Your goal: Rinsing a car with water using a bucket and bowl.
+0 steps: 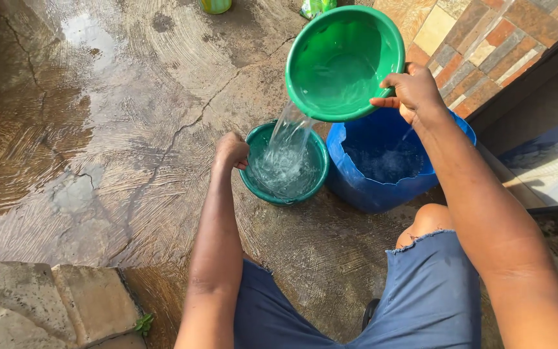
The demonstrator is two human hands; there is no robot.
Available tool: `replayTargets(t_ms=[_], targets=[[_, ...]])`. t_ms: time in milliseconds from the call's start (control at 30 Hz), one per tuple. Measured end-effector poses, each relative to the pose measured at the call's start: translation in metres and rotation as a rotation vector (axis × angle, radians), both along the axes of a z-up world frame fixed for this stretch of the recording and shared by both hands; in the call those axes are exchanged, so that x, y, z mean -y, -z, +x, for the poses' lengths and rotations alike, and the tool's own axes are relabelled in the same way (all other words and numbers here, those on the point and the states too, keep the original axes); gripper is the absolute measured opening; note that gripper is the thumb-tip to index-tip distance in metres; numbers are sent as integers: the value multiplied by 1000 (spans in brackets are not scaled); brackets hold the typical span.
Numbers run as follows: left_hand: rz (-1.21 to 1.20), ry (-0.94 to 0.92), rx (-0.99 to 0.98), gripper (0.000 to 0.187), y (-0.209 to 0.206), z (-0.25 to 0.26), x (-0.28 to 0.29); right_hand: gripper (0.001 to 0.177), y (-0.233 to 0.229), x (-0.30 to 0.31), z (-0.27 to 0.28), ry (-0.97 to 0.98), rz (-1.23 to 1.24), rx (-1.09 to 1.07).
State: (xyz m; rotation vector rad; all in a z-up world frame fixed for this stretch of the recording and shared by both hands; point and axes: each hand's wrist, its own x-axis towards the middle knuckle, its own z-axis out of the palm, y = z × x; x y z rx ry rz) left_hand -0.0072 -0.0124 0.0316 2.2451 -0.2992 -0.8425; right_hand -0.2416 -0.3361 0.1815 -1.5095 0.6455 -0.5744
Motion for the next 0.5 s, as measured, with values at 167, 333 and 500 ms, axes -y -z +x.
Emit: replayTargets(t_ms=[167, 333, 500], targets=[[-7, 37, -11, 16, 4, 1, -2, 20, 40, 29, -3, 3, 248, -57], [32, 72, 34, 20, -3, -6, 0, 13, 73, 51, -32, -5, 323, -105], [128, 89, 172, 24, 3, -6, -2, 10, 102, 68, -80, 73, 392, -168]])
